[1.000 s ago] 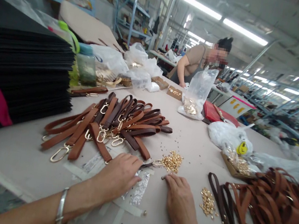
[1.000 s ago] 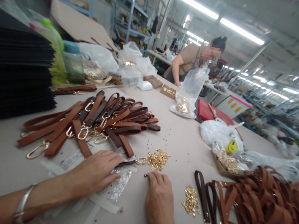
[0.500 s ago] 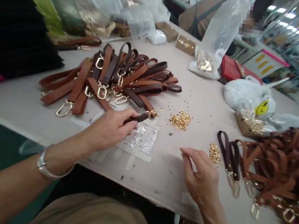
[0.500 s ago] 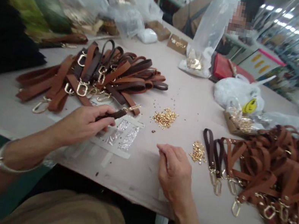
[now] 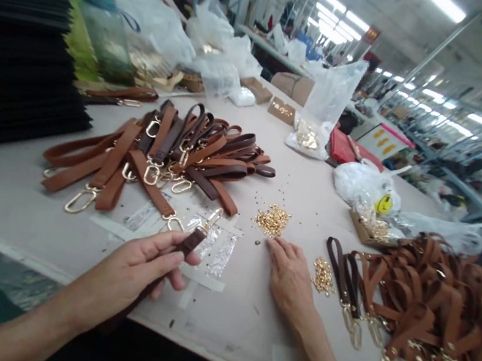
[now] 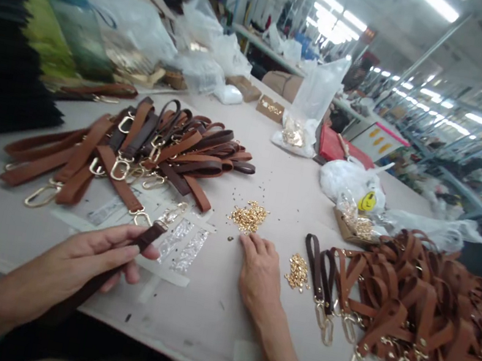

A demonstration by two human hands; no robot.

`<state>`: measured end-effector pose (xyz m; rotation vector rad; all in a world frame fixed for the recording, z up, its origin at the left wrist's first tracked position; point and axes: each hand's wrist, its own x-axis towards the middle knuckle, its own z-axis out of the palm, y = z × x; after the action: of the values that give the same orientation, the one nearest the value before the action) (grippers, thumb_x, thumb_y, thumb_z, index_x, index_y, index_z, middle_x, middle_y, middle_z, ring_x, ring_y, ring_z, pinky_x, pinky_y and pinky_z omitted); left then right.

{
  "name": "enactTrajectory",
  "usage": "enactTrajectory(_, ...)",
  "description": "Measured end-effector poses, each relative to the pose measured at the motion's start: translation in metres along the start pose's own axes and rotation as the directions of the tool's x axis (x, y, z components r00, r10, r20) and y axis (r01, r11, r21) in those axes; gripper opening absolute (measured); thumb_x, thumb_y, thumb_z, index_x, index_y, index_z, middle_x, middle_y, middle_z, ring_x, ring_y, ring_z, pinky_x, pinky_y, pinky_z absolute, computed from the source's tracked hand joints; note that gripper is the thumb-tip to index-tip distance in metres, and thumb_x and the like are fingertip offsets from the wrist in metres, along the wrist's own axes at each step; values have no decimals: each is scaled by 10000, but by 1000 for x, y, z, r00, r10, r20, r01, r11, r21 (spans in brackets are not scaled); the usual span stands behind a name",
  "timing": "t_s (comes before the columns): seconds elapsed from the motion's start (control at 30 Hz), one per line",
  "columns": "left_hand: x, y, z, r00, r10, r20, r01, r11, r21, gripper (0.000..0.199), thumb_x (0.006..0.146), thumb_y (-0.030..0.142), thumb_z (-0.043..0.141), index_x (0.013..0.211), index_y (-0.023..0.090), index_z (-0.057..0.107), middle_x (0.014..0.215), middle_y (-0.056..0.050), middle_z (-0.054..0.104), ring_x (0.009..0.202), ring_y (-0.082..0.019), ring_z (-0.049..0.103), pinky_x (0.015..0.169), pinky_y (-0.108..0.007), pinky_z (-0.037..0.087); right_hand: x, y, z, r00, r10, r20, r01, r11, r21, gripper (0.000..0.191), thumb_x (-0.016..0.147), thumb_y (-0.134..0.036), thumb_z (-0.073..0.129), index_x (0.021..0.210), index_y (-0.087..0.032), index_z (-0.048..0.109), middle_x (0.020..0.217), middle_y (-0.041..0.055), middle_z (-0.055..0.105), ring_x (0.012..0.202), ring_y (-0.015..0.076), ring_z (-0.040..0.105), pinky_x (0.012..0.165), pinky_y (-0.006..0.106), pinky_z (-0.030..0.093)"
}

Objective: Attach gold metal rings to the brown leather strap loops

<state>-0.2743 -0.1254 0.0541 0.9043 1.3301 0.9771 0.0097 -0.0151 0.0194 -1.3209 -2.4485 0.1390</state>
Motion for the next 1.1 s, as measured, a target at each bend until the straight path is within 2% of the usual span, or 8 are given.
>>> enactTrajectory(0.17, -2, 2, 18, 998, -47, 52, 56, 979, -195, 407, 879, 314, 593, 1251, 156, 551, 1158, -111, 690, 703, -123, 632, 470, -184, 390, 19, 1, 9, 995, 61, -78, -47, 984, 171, 311, 899, -132, 482, 1120, -157, 699, 1166, 142, 699, 1072, 301, 587, 994, 511, 444)
enactTrajectory(0.27, 0, 1, 25, 997, -27, 78, 43, 977, -207, 370, 893, 295, 572, 1240, 169, 559, 1172, -105, 687, 734, -129, 649, 467, -177, 390, 15, -13, 2, 985, 142, -99, -108, 950, 293, 218, 916, -232, 522, 1008, -176, 712, 979, 106, 745, 903, 254, 661, 847, 433, 532)
enactTrajectory(0.33, 2, -2, 29, 995, -10, 97, 26, 985, -169, 356, 907, 290, 556, 1251, 200, 555, 1203, -93, 676, 782, -143, 671, 473, -175, 393, 9, -32, -6, 967, 254, -14, -204, 805, 557, 172, 904, -306, 585, 959, -195, 704, 883, 60, 750, 774, 204, 674, 730, 351, 555)
enactTrajectory(0.4, 3, -5, 34, 992, 15, 122, 1, 991, -132, 342, 920, 288, 543, 1256, 228, 554, 1236, -80, 659, 826, -159, 688, 479, -175, 397, 1, -55, -13, 940, 311, 138, -290, 521, 802, 159, 859, -354, 667, 912, -209, 704, 832, 25, 745, 702, 163, 657, 674, 294, 542)
enactTrajectory(0.47, 5, -8, 39, 989, 45, 142, -28, 993, -118, 334, 923, 289, 544, 1254, 246, 559, 1238, -64, 656, 850, -168, 693, 485, -178, 407, -4, -74, -16, 924, 289, 250, -337, 305, 891, 160, 813, -358, 726, 871, -209, 718, 789, 10, 735, 679, 142, 639, 668, 270, 522)
enactTrajectory(0.53, 6, -10, 43, 986, 68, 149, -52, 993, -106, 343, 924, 292, 546, 1264, 257, 558, 1199, -49, 672, 864, -174, 693, 495, -182, 422, -6, -86, -15, 912, 268, 311, -373, 224, 901, 157, 789, -350, 751, 844, -204, 741, 724, 1, 717, 652, 127, 619, 656, 254, 502)
enactTrajectory(0.87, 3, 5, 53, 986, -16, 165, 12, 1000, 23, 449, 904, 285, 533, 1344, 201, 542, 855, -29, 748, 725, -151, 664, 466, -173, 378, -10, -86, -12, 894, 283, 347, -407, 187, 894, 115, 730, -307, 769, 790, -209, 770, 750, 0, 745, 696, 136, 643, 721, 256, 499)
enactTrajectory(1.1, 5, 1, 55, 985, -29, 171, 16, 997, 76, 436, 904, 309, 552, 1332, 237, 580, 792, -11, 759, 715, -158, 659, 457, -167, 360, -15, -84, -7, 904, 270, 332, -400, 257, 880, 74, 766, -265, 724, 799, -205, 750, 784, -1, 740, 732, 156, 650, 725, 273, 495)
